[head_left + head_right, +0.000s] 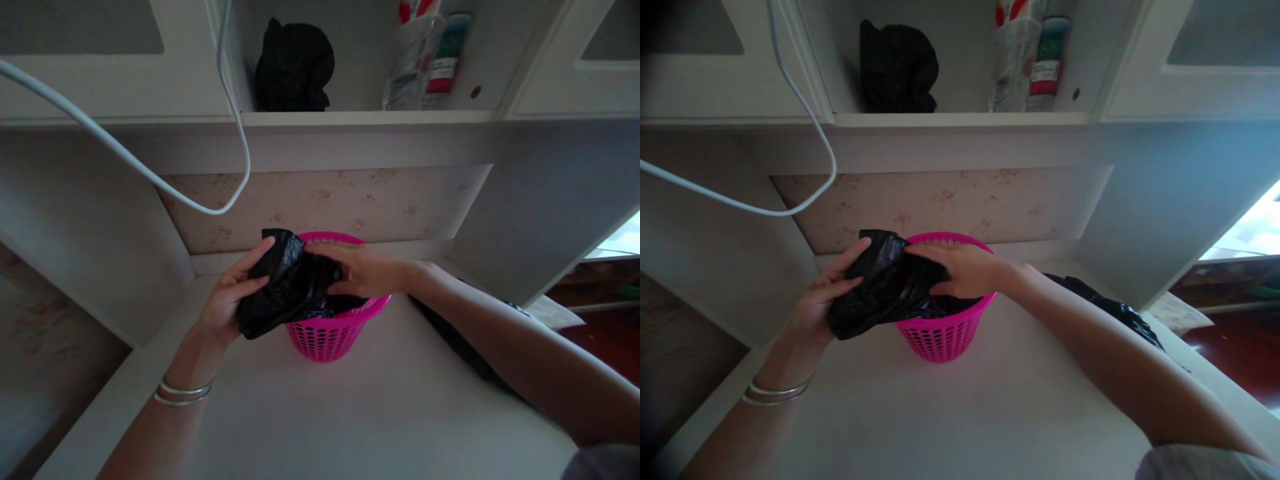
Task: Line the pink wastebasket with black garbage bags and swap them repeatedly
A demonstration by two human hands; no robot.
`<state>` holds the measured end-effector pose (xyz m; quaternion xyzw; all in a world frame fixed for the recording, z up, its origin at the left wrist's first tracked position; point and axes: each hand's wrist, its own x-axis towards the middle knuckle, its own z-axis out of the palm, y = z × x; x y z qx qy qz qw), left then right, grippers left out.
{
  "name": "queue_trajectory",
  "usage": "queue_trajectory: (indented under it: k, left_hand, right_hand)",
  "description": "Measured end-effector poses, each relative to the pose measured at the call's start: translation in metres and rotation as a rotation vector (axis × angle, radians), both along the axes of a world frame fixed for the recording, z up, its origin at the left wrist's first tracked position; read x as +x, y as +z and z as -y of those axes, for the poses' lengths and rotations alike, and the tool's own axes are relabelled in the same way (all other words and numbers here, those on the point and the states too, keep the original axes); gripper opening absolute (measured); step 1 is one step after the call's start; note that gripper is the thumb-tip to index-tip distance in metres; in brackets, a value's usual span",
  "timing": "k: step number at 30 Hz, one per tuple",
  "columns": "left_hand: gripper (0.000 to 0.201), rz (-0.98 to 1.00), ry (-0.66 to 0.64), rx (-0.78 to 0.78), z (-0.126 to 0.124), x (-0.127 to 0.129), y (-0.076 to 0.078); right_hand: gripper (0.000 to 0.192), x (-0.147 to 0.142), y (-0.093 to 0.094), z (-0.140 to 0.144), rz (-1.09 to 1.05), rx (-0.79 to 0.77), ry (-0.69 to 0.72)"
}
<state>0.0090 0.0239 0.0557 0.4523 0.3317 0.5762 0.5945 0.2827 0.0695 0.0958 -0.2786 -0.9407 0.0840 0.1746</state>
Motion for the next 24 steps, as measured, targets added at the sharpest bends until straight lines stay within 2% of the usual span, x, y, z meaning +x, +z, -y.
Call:
queue_trajectory:
  k: [1,3,6,8,12,16,18,20,22,24]
  left_hand:
    - [0.062,-0.017,-0.023,-0.004,0.002,0.003,0.002]
    - [0.066,-0.035,-0.029,-0.005,0.004,0.003,0.003]
    - [0.064,0.008,0.038,0.005,0.001,-0.009,0.0]
    - [0.061,0.055,0.095,-0.009,-0.002,-0.018,-0.004]
    - [0.061,0.097,0.143,-0.112,0.0,-0.029,-0.017]
    - [0.062,0.128,0.167,-0.158,0.011,-0.031,-0.029]
    - [0.063,0.171,0.2,-0.137,0.015,-0.032,-0.036]
    - [0.061,0.215,0.23,-0.125,0.016,-0.033,-0.043]
    - [0.06,0.239,0.235,-0.15,0.014,-0.032,-0.052]
    - [0.06,0.256,0.234,-0.19,0.01,-0.03,-0.062]
  right_hand:
    - [0.071,-0.007,-0.003,-0.002,0.074,0.014,0.058]
    - [0.048,-0.011,-0.007,-0.008,0.174,0.016,0.111]
    - [0.013,0.009,-0.007,-0.015,0.124,0.046,0.042]
    - [0.003,0.032,-0.004,-0.012,0.047,0.065,-0.047]
    - [0.009,0.073,-0.004,0.014,-0.073,0.015,-0.132]
    - [0.002,0.093,-0.014,0.048,-0.17,-0.241,-0.248]
    - [0.014,0.099,-0.02,0.058,-0.133,-0.377,-0.294]
    - [0.02,0.103,-0.027,0.061,-0.038,-0.446,-0.287]
    - [0.02,0.108,-0.035,0.06,0.059,-0.436,-0.279]
    - [0.021,0.112,-0.045,0.055,0.122,-0.343,-0.319]
